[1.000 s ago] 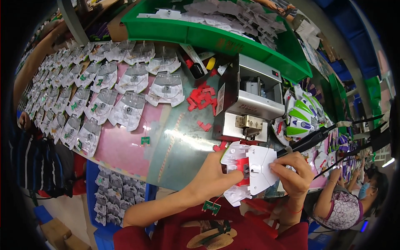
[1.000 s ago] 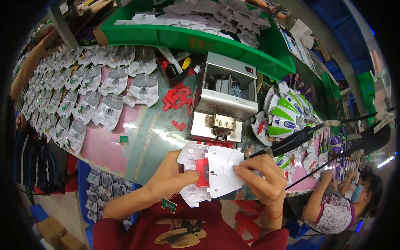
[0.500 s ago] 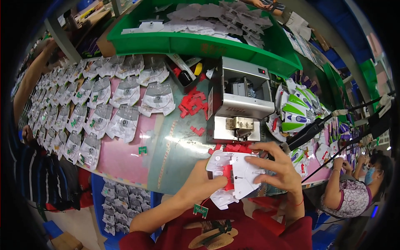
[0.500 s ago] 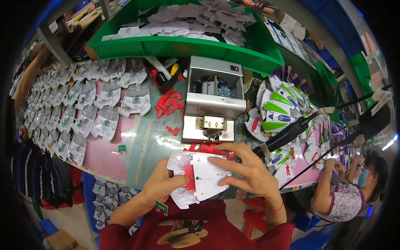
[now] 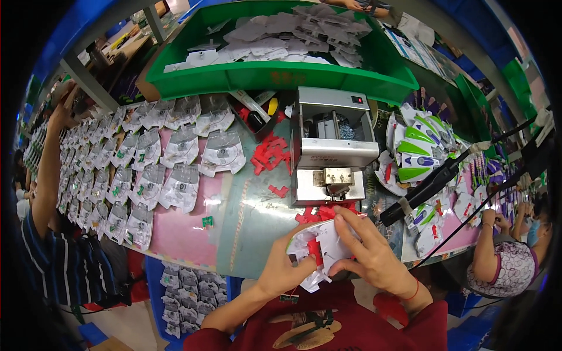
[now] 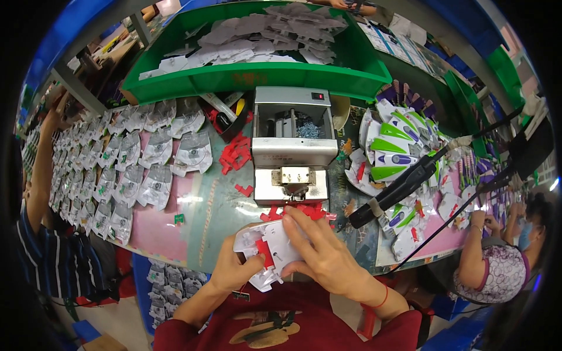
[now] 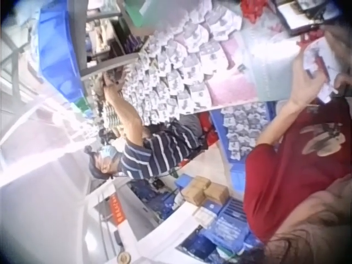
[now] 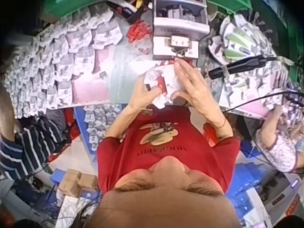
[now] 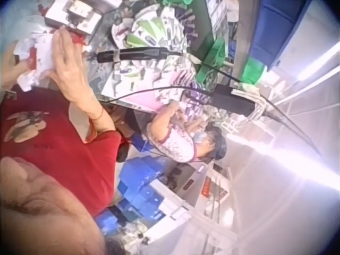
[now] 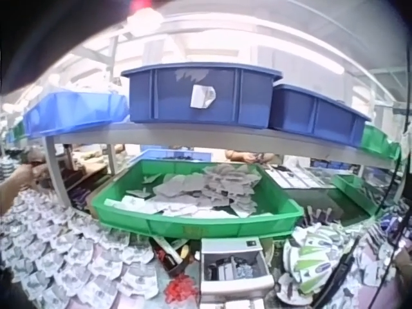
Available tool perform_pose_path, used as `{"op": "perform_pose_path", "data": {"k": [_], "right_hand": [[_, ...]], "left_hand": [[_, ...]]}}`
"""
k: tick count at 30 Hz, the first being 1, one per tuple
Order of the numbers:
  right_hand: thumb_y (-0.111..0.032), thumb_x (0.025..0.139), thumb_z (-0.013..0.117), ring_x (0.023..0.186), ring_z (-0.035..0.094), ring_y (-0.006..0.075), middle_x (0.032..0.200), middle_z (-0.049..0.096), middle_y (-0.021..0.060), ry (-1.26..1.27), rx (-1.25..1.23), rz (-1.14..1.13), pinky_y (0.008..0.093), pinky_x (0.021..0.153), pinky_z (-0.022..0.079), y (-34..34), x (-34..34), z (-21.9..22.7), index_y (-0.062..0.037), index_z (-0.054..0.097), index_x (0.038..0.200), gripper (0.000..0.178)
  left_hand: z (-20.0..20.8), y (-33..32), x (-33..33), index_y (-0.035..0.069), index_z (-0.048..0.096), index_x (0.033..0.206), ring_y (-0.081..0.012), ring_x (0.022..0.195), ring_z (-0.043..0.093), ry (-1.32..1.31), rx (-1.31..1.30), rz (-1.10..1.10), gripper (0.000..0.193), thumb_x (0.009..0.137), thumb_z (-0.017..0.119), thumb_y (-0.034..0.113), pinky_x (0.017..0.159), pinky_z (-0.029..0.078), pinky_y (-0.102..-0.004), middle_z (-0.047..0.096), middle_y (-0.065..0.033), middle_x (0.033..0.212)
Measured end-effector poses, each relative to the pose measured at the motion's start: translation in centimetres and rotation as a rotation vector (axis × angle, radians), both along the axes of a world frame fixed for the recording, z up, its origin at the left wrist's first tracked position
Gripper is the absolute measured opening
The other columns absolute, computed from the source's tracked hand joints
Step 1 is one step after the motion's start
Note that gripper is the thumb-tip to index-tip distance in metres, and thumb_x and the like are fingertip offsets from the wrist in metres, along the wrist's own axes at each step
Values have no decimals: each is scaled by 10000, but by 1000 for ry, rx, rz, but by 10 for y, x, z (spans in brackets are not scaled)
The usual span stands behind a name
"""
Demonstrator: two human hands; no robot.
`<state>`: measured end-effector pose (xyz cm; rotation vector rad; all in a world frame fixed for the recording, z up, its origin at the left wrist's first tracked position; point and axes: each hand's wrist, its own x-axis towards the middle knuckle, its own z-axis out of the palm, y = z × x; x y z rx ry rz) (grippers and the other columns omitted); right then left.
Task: The person assembles toy components by fitting internal parts and plastic casings together by hand and securing them using an electric screwdriver.
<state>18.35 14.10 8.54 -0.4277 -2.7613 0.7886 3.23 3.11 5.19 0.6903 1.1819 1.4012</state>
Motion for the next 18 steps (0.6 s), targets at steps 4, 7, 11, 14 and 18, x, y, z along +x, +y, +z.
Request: {"op": "perform_pose_path", "data": {"k": [4,7,11,14,18], "right_hand": [[-250,535,745,947,478,345,1240,384,203,-18,-5,3,386,819,411,1,1,-1,10,339,1262,872],[-244,536,745,951,477,343,1235,383,203,-24,-16,14,372,806,419,1,1,-4,16,327,1268,882],[-231,573,726,873,476,324,1234,375,199,31,20,18,358,731,445,0,2,-3,17,321,1270,843],[-225,603,707,832,472,319,1235,369,195,28,67,4,356,693,461,-5,2,-3,20,322,1267,806],[-222,607,701,836,494,308,1205,423,180,1,86,-35,355,706,460,-6,3,-2,2,375,1246,751]], "left_hand": [[-4,0,2,-54,446,1139,-117,839,521,50,-21,24,473,678,503,35,732,441,-258,565,-87,927],[-7,-1,3,-52,447,1137,-114,827,527,15,-3,31,475,677,526,37,727,440,-247,566,-86,927],[-6,-1,5,-41,461,1116,-110,813,533,-9,26,5,456,679,575,23,720,442,-237,570,-83,929],[-4,3,11,-29,484,1078,-102,801,537,-94,-23,51,431,674,627,18,714,446,-235,579,-79,912],[-12,2,10,-18,517,1037,-93,808,537,-47,-65,70,402,662,657,19,720,445,-233,589,-71,892]]}}
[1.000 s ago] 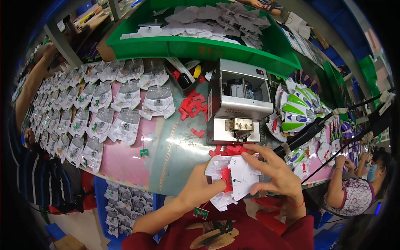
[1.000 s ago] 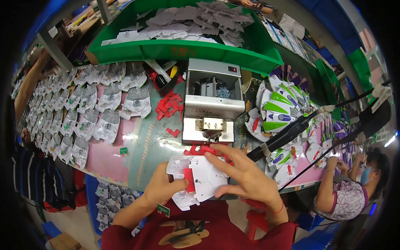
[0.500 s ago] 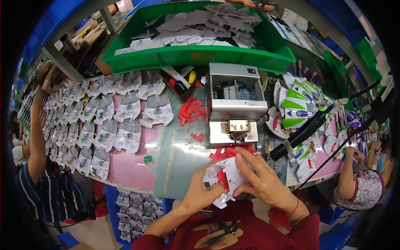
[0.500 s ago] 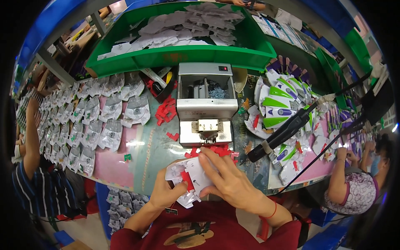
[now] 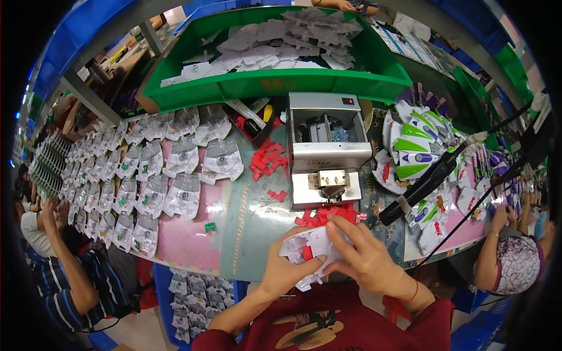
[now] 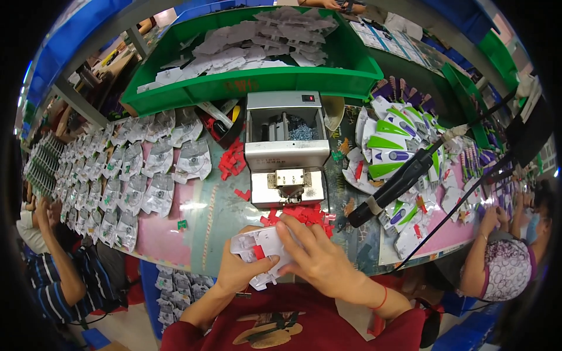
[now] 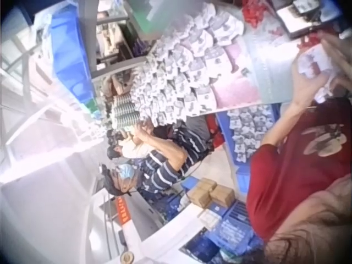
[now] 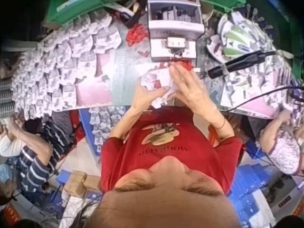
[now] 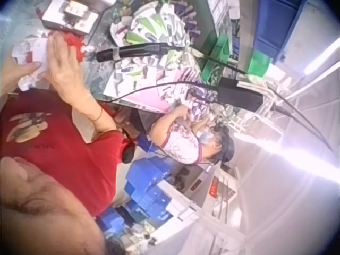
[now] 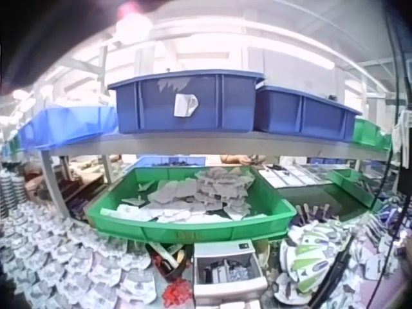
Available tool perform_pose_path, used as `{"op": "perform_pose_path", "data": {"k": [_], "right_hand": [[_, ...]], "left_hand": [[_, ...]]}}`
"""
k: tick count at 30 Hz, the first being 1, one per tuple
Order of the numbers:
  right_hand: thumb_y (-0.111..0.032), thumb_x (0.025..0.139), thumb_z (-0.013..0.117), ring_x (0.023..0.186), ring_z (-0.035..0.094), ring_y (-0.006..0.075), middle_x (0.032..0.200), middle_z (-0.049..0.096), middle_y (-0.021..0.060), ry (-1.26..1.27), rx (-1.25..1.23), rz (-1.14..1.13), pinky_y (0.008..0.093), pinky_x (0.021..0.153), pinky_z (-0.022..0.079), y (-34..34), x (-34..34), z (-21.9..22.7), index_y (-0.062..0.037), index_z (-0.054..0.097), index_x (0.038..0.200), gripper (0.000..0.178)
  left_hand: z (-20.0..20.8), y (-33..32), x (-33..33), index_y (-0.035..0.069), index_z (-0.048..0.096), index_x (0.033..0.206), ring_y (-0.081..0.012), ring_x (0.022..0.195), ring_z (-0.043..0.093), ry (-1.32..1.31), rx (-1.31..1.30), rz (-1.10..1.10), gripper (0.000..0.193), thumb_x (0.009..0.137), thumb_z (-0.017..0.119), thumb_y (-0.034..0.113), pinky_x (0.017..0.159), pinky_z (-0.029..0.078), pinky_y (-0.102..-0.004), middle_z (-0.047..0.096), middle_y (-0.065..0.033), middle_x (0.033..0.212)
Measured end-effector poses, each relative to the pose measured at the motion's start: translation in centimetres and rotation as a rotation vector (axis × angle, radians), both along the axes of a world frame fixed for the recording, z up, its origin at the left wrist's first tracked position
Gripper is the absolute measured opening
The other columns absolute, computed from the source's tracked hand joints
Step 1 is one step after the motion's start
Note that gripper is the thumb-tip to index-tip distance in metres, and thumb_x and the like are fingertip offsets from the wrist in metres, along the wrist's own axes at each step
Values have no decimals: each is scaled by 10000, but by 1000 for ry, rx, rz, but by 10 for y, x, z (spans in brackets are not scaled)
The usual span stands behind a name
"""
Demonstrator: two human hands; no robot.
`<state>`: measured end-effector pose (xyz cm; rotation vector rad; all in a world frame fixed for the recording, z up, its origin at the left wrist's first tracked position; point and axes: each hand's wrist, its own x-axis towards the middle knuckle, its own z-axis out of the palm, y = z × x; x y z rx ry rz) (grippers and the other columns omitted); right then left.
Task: The person assembles toy components by fitting internal parts and plastic casings together by hand and securing them using an electric screwdriver.
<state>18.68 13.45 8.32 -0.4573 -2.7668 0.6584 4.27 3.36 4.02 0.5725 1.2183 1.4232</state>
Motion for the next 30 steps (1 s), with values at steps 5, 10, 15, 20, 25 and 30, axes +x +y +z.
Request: {"op": "perform_pose_path", "data": {"k": [5,10,15,20,25,30], "right_hand": [[-249,634,683,799,561,260,883,605,144,249,-295,66,363,679,438,32,4,18,-11,602,1017,459],[-133,654,700,635,559,226,697,592,97,196,-478,115,311,582,428,33,-4,15,8,620,777,204],[-123,662,702,590,535,222,651,553,95,204,-580,132,291,516,403,30,-5,4,4,559,661,191],[-102,654,695,562,526,220,614,537,92,235,-527,35,286,497,386,25,-7,-4,10,562,643,174],[-43,707,630,601,531,178,667,560,92,529,-257,-260,266,512,402,30,5,-3,19,582,677,84],[-36,835,482,760,531,130,921,555,93,1013,-300,-708,249,636,439,37,85,-56,-14,576,1017,206]], "left_hand": [[4,-3,-3,2,529,1059,-87,806,540,201,98,-136,420,660,660,29,730,437,-220,595,-50,887],[18,-4,1,41,456,1188,-93,788,550,329,173,-212,557,667,651,47,718,439,-238,603,-71,921],[26,-7,-2,56,396,1260,-93,816,544,315,82,-268,638,672,644,50,736,436,-248,601,-82,957],[14,-4,0,28,410,1248,-91,836,537,302,146,-249,609,686,643,56,763,425,-238,603,-86,943],[3,-4,-8,-59,495,1125,-92,808,547,-84,33,-214,476,686,661,20,728,439,-226,601,-78,912],[-5,-5,-8,-36,546,1024,-129,760,579,-229,-39,-154,379,668,674,-12,668,478,-264,607,-85,895]]}}
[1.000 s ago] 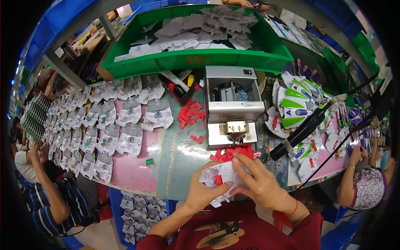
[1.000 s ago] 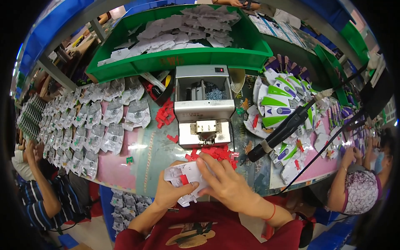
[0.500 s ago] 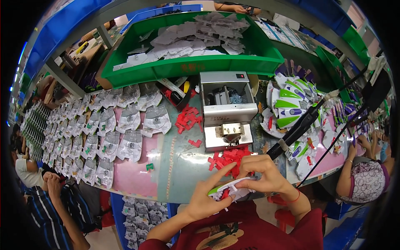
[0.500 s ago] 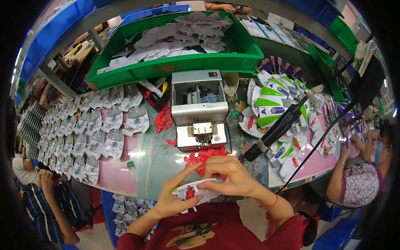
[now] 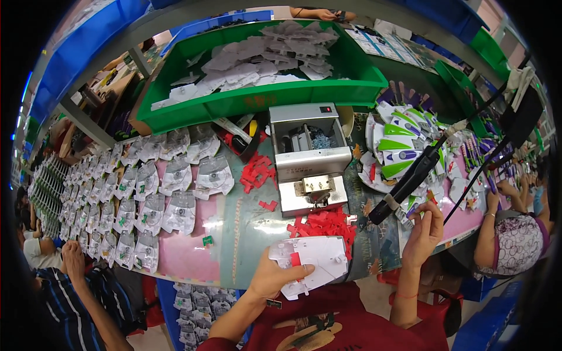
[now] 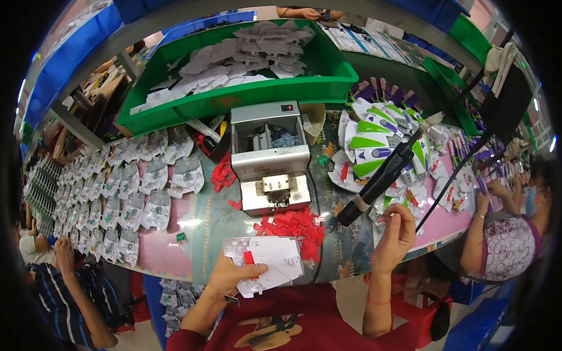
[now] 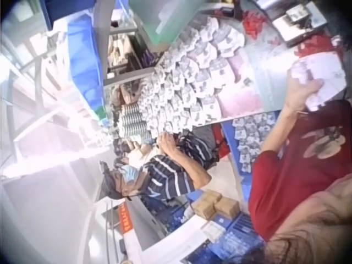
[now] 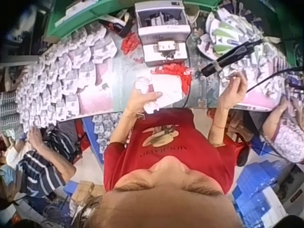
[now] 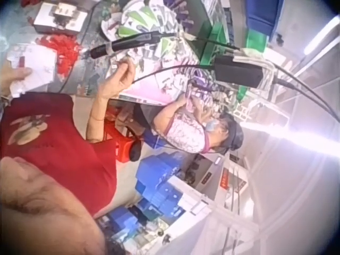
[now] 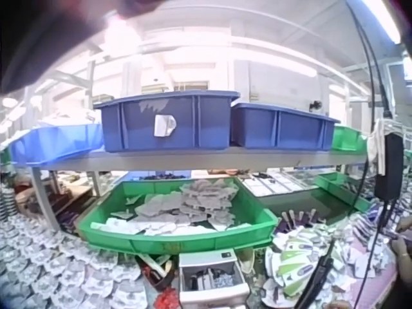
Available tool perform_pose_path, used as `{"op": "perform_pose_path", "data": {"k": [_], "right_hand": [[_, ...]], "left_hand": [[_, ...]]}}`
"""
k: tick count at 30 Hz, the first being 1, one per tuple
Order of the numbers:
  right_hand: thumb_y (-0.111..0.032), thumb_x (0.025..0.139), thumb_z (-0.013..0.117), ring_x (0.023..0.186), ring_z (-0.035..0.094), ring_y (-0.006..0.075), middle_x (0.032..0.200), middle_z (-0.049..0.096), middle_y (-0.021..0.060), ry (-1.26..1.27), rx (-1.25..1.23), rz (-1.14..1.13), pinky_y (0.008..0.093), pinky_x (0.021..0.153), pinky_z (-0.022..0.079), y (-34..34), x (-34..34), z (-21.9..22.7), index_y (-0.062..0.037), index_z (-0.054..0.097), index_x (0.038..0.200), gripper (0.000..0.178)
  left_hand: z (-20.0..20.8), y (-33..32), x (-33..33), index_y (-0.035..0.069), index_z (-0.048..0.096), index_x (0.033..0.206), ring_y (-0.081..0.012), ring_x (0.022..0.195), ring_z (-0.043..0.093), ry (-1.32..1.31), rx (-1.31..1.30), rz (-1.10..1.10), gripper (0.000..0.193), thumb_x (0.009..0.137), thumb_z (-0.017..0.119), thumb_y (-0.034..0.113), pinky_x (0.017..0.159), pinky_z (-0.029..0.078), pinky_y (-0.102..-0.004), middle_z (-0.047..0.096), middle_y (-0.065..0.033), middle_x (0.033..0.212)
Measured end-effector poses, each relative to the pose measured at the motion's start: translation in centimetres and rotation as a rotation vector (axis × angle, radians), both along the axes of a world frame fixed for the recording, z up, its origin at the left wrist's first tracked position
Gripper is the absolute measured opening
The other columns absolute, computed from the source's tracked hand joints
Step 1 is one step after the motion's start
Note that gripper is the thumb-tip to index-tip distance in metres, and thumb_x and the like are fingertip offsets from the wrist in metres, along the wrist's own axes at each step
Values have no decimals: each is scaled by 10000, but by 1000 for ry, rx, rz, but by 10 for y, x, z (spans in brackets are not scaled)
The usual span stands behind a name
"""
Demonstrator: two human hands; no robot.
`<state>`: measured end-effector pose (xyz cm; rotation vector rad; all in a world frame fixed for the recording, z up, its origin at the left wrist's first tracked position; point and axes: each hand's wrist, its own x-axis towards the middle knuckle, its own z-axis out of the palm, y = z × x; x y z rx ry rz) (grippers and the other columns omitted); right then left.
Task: The person assembles toy components by fitting internal parts and plastic casings together by hand and securing them using an electric screwdriver.
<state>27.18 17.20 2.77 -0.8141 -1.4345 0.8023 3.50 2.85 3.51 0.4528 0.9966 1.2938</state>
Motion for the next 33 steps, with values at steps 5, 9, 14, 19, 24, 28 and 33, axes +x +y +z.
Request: {"op": "perform_pose_path", "data": {"k": [5,9,14,19,24,28,33], "right_hand": [[-81,851,492,950,479,142,1095,483,98,22,-242,4,254,752,431,0,-10,-17,-67,235,1337,550],[-97,845,508,902,524,168,1148,470,133,170,-378,143,282,734,466,21,-27,-41,-134,91,1373,673],[-130,836,519,555,557,171,979,551,182,247,-471,353,315,557,502,36,-49,-46,-64,253,1225,475],[-101,786,543,426,490,148,775,562,142,264,-545,441,304,481,487,35,-70,-20,17,379,1094,368],[-44,727,572,601,577,155,675,570,97,262,-175,802,305,651,495,28,-112,33,72,520,939,247],[-36,717,600,595,557,121,689,567,68,117,-96,1013,242,639,466,32,-139,59,41,535,907,215],[-17,711,614,566,525,89,706,555,50,-11,-119,808,190,568,428,27,-150,32,20,547,830,141]], "left_hand": [[-8,2,8,-25,537,1008,-163,769,599,-70,-83,56,374,658,668,-36,679,498,-295,608,-95,891],[-13,-6,11,-18,497,1050,-191,806,601,-77,-156,167,436,647,657,-58,712,499,-317,595,-107,920],[-21,-8,9,-15,461,1086,-206,846,594,-151,-139,224,487,638,648,-61,729,497,-328,577,-122,958],[-28,-10,3,-26,455,1088,-215,857,590,-218,-175,287,477,647,633,-53,740,492,-325,570,-125,959],[-42,-6,-2,-30,470,1074,-203,846,589,-192,-133,313,446,656,624,-53,734,488,-313,574,-118,952],[-42,-1,-6,-37,491,1050,-186,810,593,-114,-101,385,406,665,619,-51,709,489,-293,584,-115,921],[-40,3,-7,-44,472,1071,-205,814,593,-92,-112,420,425,662,586,-70,703,495,-301,573,-135,939]]}}
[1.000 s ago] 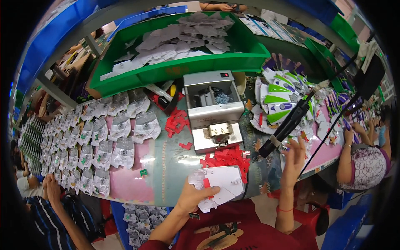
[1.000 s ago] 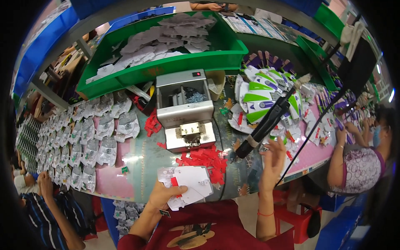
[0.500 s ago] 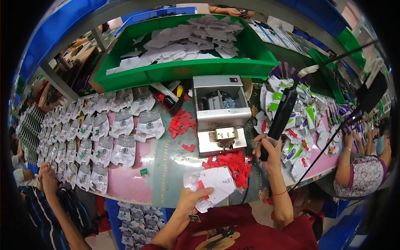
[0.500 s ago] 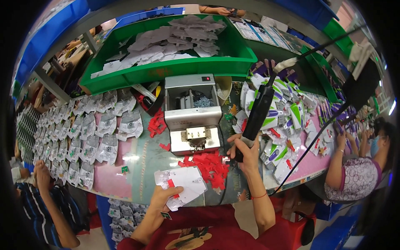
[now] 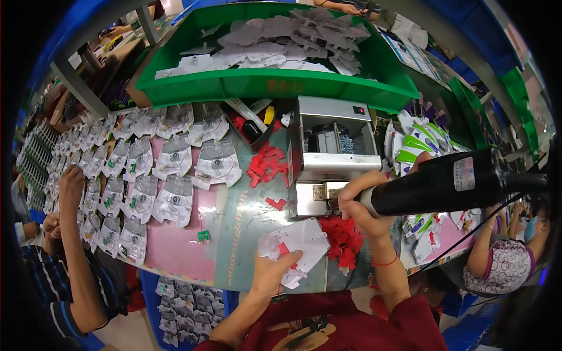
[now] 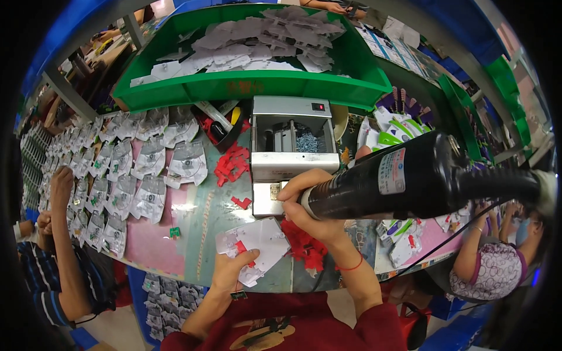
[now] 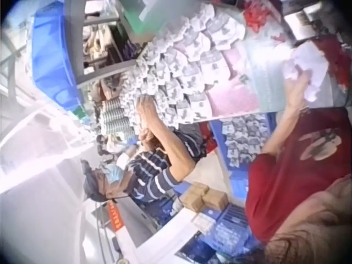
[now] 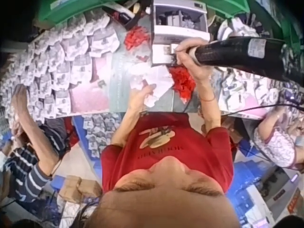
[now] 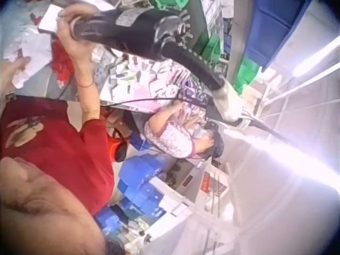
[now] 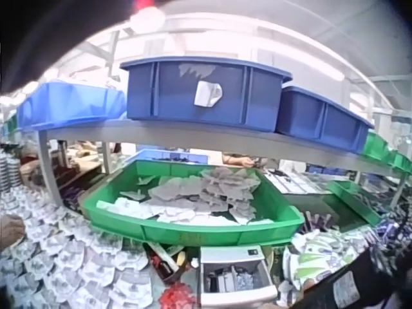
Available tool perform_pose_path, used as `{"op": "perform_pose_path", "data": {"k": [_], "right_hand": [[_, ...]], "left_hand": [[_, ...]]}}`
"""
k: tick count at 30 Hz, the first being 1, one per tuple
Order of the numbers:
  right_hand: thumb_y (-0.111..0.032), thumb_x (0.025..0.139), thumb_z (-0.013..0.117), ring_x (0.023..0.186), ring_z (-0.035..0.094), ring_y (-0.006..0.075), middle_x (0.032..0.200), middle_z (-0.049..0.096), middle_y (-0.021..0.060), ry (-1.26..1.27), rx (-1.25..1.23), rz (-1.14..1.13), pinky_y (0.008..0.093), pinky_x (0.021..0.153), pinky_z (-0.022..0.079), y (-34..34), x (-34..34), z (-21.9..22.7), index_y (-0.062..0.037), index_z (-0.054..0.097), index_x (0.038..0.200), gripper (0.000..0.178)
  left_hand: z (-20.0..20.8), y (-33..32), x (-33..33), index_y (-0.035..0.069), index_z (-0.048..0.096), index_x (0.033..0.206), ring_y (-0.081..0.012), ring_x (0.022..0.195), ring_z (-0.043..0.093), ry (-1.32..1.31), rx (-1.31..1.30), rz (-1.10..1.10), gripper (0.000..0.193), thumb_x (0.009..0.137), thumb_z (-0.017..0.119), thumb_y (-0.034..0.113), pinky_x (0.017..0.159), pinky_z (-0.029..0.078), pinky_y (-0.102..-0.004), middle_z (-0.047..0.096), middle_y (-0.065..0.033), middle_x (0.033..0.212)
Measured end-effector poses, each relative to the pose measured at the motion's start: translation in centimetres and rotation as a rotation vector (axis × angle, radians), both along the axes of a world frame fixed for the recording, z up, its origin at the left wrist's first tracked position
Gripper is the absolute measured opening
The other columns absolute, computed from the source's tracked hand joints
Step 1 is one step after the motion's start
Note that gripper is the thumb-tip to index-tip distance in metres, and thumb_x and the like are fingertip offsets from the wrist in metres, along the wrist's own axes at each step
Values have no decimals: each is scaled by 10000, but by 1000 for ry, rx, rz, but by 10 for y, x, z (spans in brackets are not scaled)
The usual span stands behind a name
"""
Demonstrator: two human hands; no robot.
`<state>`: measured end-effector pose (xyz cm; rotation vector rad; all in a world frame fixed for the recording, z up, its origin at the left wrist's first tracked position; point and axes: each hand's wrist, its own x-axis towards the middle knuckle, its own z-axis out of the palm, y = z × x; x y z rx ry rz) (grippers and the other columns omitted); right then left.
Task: The person assembles toy components by fitting internal parts and plastic casings together by hand and securing them using an electric screwdriver.
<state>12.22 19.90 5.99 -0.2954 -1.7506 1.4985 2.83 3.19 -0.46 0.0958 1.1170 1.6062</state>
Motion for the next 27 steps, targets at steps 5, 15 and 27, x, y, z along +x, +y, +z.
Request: {"op": "perform_pose_path", "data": {"k": [5,15,27], "right_hand": [[-13,710,607,525,516,90,694,550,63,98,-98,-67,192,507,420,-2,-4,-17,19,532,773,103],[-20,721,593,512,532,104,672,563,85,59,-196,130,195,475,409,-25,6,-7,13,537,731,66],[37,659,663,532,555,196,644,568,88,317,-26,394,294,504,454,-36,5,-16,-200,219,1251,777]], "left_hand": [[-6,-1,-2,-48,471,1072,-200,809,594,32,-11,-22,431,658,591,-68,683,494,-294,571,-133,933],[-1,1,3,-56,547,957,-135,718,569,162,-30,-38,307,662,627,-23,642,465,-260,595,-89,832],[15,-1,0,-29,531,992,-158,751,593,-14,3,-128,352,653,619,-64,668,486,-275,597,-91,871]]}}
